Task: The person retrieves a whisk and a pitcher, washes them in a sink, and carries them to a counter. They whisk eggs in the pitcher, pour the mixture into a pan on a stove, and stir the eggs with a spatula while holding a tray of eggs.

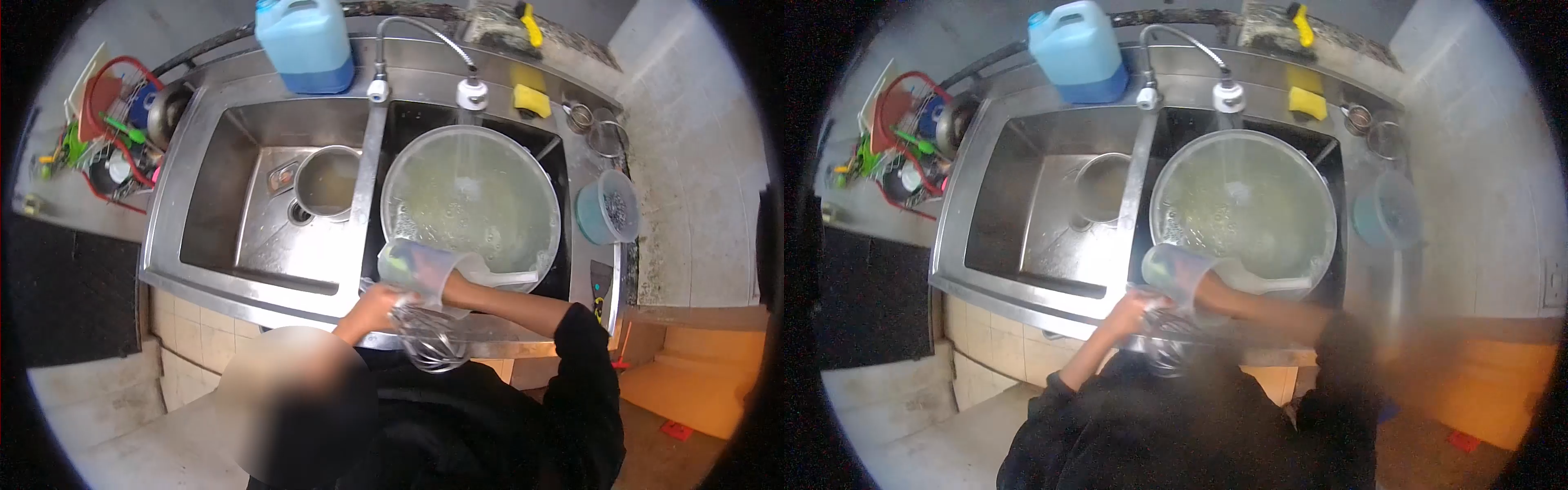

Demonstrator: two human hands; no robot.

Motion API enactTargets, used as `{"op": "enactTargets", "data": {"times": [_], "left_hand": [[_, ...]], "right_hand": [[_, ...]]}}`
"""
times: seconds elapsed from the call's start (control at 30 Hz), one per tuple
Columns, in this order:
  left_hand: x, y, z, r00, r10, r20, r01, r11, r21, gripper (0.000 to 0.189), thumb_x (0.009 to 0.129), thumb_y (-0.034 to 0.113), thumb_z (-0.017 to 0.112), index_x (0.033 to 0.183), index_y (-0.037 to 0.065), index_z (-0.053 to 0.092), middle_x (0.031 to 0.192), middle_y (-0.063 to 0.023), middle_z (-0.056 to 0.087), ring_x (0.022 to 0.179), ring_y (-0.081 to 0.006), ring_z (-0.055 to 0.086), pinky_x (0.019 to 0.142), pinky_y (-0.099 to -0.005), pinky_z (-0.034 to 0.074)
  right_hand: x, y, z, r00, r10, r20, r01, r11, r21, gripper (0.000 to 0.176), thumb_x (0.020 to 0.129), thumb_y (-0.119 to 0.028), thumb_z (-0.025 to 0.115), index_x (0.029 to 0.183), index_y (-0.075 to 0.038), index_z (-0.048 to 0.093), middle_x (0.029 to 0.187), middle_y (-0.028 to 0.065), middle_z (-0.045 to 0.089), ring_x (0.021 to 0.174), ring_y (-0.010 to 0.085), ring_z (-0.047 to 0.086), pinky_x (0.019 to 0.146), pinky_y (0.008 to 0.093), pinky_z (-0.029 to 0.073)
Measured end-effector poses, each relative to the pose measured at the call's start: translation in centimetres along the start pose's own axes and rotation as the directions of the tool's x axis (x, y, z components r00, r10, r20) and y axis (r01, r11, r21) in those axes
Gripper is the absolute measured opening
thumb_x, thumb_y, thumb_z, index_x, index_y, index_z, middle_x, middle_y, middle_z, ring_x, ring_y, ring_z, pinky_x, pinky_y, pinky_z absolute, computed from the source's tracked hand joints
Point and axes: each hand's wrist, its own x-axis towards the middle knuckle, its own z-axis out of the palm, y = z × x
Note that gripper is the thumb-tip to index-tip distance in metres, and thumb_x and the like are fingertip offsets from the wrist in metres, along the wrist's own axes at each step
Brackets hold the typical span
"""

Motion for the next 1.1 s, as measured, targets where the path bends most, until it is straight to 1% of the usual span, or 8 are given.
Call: {"op": "enactTargets", "data": {"times": [0.1,0.2,0.33,0.5,0.57,0.63,1.0,1.1], "left_hand": [[-0.8,-0.6,1.6,0.999,-0.011,-0.030,0.009,0.998,-0.067,0.029,0.060,0.015,0.062,0.087,0.012,0.054,0.072,-0.0095,0.057,0.066,-0.0282,0.057,0.060,-0.0338,0.046],[-1.7,-1.3,1.9,0.995,-0.092,0.025,0.095,0.981,-0.169,0.026,0.061,0.016,0.062,0.085,0.010,0.053,0.074,-0.0092,0.057,0.070,-0.0289,0.056,0.064,-0.0346,0.045],[-1.1,-1.6,1.8,0.994,0.038,0.100,-0.023,0.989,-0.145,0.029,0.060,0.015,0.061,0.087,0.008,0.054,0.079,-0.0098,0.057,0.078,-0.0282,0.055,0.070,-0.0367,0.043],[-0.5,-2.6,1.6,0.996,0.087,-0.023,-0.089,0.991,-0.098,0.026,0.061,0.013,0.060,0.085,0.007,0.053,0.079,-0.0103,0.057,0.075,-0.0291,0.055,0.066,-0.0366,0.044],[0.2,-3.0,1.0,0.997,0.067,-0.028,-0.070,0.984,-0.166,0.026,0.061,0.012,0.060,0.085,0.006,0.054,0.079,-0.0108,0.057,0.074,-0.0293,0.055,0.066,-0.0366,0.044],[0.5,-2.9,0.9,1.000,0.022,0.004,-0.020,0.966,-0.257,0.026,0.062,0.012,0.059,0.087,0.006,0.054,0.079,-0.0121,0.057,0.073,-0.0301,0.055,0.065,-0.0366,0.044],[1.4,-2.4,0.3,0.980,0.072,0.186,-0.041,0.985,-0.169,0.031,0.062,0.011,0.057,0.093,0.008,0.053,0.078,-0.0136,0.057,0.074,-0.0314,0.055,0.066,-0.0376,0.044],[1.8,-2.7,1.2,0.976,0.131,0.176,-0.109,0.986,-0.127,0.036,0.062,0.011,0.057,0.097,0.012,0.052,0.079,-0.0134,0.056,0.074,-0.0318,0.054,0.066,-0.0384,0.044]], "right_hand": [[-0.2,20.3,13.7,0.964,-0.262,0.038,0.257,0.962,0.096,0.029,0.074,-0.014,0.046,0.099,0.001,0.046,0.094,0.0191,0.048,0.077,0.0307,0.051,0.072,0.0373,0.040],[1.5,5.2,5.6,0.944,0.017,0.329,0.150,0.867,-0.475,0.025,0.075,-0.013,0.045,0.096,-0.001,0.050,0.092,0.0178,0.049,0.080,0.0278,0.049,0.071,0.0350,0.040],[2.4,2.5,3.9,0.990,0.005,0.141,0.013,0.992,-0.124,0.020,0.075,-0.011,0.043,0.091,-0.002,0.052,0.087,0.0162,0.050,0.078,0.0289,0.048,0.070,0.0338,0.041],[3.6,6.0,4.9,0.958,-0.142,0.248,0.278,0.668,-0.690,0.017,0.071,-0.014,0.051,0.084,-0.003,0.053,0.081,0.0137,0.053,0.074,0.0252,0.053,0.063,0.0355,0.043],[3.3,5.6,4.0,0.971,0.079,0.227,-0.017,0.964,-0.266,0.017,0.071,-0.014,0.051,0.084,-0.004,0.053,0.081,0.0125,0.054,0.073,0.0234,0.054,0.063,0.0344,0.043],[2.8,5.8,3.7,0.916,0.271,0.296,-0.369,0.860,0.353,0.018,0.071,-0.015,0.052,0.085,-0.004,0.054,0.080,0.0110,0.054,0.073,0.0214,0.054,0.063,0.0331,0.043],[0.0,6.2,3.0,0.914,-0.401,-0.052,0.387,0.905,-0.173,0.019,0.073,-0.014,0.051,0.089,-0.005,0.054,0.081,0.0087,0.056,0.071,0.0177,0.055,0.062,0.0303,0.044],[0.3,8.4,3.4,0.998,0.006,0.055,-0.004,0.999,-0.048,0.023,0.076,-0.016,0.048,0.096,-0.004,0.053,0.088,0.0106,0.056,0.081,0.0167,0.054,0.072,0.0296,0.043]]}}
